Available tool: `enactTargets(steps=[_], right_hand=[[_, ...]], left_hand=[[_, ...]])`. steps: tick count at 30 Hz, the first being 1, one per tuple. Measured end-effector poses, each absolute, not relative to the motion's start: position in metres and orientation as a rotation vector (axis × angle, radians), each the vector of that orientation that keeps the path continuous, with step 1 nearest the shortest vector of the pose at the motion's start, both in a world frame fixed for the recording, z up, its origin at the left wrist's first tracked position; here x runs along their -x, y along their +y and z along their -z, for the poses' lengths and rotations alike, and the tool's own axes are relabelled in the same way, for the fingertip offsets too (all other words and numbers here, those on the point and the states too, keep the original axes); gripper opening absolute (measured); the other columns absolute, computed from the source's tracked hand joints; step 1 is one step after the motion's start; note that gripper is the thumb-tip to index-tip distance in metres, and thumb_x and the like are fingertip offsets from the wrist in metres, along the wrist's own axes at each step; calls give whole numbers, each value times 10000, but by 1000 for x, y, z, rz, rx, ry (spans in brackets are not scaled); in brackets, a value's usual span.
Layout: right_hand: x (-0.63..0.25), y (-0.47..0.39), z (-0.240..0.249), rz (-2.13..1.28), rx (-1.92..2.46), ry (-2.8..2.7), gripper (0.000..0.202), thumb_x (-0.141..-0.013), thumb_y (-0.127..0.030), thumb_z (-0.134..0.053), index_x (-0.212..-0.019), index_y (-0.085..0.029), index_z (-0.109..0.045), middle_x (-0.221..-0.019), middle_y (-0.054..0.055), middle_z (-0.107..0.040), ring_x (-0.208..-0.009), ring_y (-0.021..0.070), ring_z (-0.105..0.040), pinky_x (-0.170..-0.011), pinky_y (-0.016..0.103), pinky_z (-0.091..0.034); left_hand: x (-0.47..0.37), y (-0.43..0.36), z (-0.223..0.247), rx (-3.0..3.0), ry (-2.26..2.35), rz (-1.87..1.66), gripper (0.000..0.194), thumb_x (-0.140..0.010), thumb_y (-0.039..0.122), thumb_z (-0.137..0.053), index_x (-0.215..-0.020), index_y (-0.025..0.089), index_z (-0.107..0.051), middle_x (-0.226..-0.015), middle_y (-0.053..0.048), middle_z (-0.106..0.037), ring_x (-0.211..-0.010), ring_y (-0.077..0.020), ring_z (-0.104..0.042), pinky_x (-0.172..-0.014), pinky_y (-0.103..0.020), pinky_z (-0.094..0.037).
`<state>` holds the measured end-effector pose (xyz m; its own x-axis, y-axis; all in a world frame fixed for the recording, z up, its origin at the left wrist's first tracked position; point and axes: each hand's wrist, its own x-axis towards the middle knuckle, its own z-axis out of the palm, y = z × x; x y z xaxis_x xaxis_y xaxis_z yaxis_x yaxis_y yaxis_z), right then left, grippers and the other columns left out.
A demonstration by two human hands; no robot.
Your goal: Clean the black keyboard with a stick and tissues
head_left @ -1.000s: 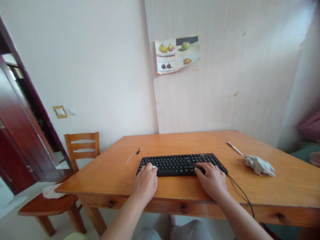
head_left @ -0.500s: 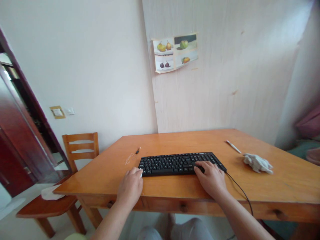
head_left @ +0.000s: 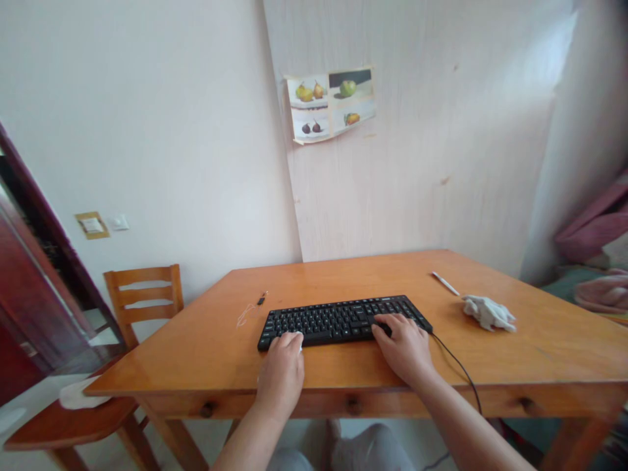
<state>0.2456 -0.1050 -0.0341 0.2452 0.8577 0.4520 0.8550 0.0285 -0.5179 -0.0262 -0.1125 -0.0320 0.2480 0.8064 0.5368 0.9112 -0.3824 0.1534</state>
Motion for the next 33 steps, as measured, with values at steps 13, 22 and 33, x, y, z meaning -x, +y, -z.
enactTargets(steps=[13, 22, 33], right_hand=[[-251, -99, 40, -112, 1700, -1420, 348, -877, -308, -494, -1157, -244, -691, -1133, 42, -730, -1110, 251, -631, -993, 395, -422], [-257, -90, 52, -202, 1549, -1282, 379, -858, -319, -494, -1176, -229, -679, -1173, 48, -723, -1116, 245, -641, -1004, 396, -456], [-257, -87, 54, -279, 1449, -1208, 400, -846, -370, -531, -1170, -199, -691, -1134, 79, -731, -1093, 251, -648, -1002, 412, -465]], left_hand=[[-37, -110, 26, 2519, -1504, 774, 365, -938, 103, -390, -1171, 175, -662, -1135, -91, -675, -1075, -219, -582, -1002, -380, -467], [-52, -108, 22, 2565, -1482, 749, 363, -936, 95, -374, -1143, 173, -661, -1120, -91, -668, -1041, -227, -564, -982, -378, -467], [-68, -104, 25, 2608, -1408, 775, 363, -950, 100, -366, -1145, 173, -663, -1124, -90, -670, -1062, -226, -564, -997, -370, -461]])
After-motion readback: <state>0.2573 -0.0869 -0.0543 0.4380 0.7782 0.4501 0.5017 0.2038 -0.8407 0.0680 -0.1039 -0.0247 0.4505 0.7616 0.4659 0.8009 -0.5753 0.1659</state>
